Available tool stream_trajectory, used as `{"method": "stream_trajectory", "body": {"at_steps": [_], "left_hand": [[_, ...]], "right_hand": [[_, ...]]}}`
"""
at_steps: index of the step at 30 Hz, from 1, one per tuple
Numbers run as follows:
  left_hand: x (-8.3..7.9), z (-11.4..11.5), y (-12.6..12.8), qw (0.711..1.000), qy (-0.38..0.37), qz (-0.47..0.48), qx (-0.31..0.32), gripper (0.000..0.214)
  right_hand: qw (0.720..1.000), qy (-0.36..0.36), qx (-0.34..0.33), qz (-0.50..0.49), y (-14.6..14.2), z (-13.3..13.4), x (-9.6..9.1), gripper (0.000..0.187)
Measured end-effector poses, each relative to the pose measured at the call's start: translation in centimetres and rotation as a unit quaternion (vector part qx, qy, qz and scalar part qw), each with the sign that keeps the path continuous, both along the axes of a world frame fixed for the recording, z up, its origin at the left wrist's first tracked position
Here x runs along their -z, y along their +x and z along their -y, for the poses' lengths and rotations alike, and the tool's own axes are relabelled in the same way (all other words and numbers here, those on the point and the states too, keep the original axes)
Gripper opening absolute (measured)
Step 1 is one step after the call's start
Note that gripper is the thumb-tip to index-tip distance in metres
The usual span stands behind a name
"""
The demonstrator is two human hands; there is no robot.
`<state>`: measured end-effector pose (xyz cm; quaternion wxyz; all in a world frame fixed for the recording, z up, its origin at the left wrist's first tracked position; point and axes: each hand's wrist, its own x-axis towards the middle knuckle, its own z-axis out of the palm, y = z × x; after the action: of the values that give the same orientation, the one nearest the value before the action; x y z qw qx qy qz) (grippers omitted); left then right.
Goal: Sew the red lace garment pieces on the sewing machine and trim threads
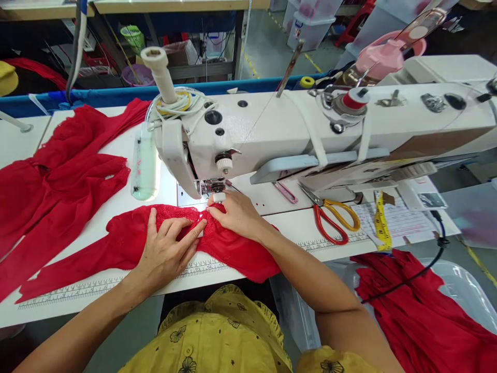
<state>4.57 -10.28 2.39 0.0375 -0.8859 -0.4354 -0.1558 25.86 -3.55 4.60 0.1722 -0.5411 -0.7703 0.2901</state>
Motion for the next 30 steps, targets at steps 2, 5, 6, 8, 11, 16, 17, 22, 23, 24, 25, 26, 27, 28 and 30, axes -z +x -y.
{"method": "stream_trajectory", "body": {"at_steps": [2,5,6,8,11,16,17,22,23,24,25,26,27,28,30], "left_hand": [[-0.1,0.0,0.0,1.0,0.001,-0.002,0.001,0.038],[0.0,0.0,0.0,1.0,0.001,-0.002,0.001,0.038],[0.1,0.1,-0.1,1.0,0.0,0.001,0.002,0.038],[0.3,0.2,-0.3,1.0,-0.009,0.018,0.01,0.037],[0.0,-0.2,-0.9,0.994,-0.05,0.093,0.024,0.034],[-2.9,-2.4,-1.8,0.97,-0.152,0.182,0.052,0.049],[-3.6,-2.8,-1.9,0.96,-0.196,0.181,0.081,0.05],[-5.6,-1.4,-1.1,0.955,-0.188,0.196,0.119,0.014],[-5.5,-0.6,-0.9,0.967,-0.124,0.196,0.105,0.011],[-5.2,0.4,-0.7,0.976,-0.046,0.192,0.092,0.007],[-4.8,1.4,-0.7,0.979,0.036,0.184,0.085,0.003],[-4.3,2.3,-0.7,0.975,0.114,0.173,0.085,0.007],[-3.8,3.1,-0.8,0.966,0.18,0.163,0.092,0.012],[-3.4,3.9,-0.9,0.956,0.229,0.154,0.102,0.015],[-2.5,5.0,-1.3,0.939,0.283,0.145,0.13,0.016]], "right_hand": [[1.0,-0.004,-0.006,-0.008,0.1,-0.1,0.1,0.01],[0.999,-0.024,-0.021,-0.041,0.4,-0.4,0.2,0.011],[0.998,-0.03,-0.029,-0.052,0.5,-0.4,0.2,0.011],[0.997,-0.031,-0.043,-0.06,0.6,-0.4,0.1,0.01],[0.997,0.001,-0.061,-0.044,0.6,0.5,-0.5,0.01],[0.986,0.09,-0.127,-0.051,0.7,3.7,-3.2,0.011],[0.984,0.103,-0.134,-0.059,0.8,4.5,-3.8,0.01],[0.964,0.232,-0.127,-0.037,1.0,8.1,-4.9,0.011],[0.957,0.265,-0.119,-0.021,0.9,8.8,-4.7,0.012],[0.949,0.296,-0.11,-0.004,0.7,9.5,-4.4,0.015],[0.941,0.325,-0.099,0.01,0.5,10.2,-4.0,0.018],[0.931,0.353,-0.091,0.02,0.2,10.8,-3.4,0.022],[0.92,0.381,-0.087,0.024,0.0,11.3,-2.8,0.025],[0.908,0.41,-0.085,0.021,-0.3,11.8,-2.2,0.027],[0.882,0.464,-0.089,0.003,-0.6,12.5,-0.7,0.028]]}}
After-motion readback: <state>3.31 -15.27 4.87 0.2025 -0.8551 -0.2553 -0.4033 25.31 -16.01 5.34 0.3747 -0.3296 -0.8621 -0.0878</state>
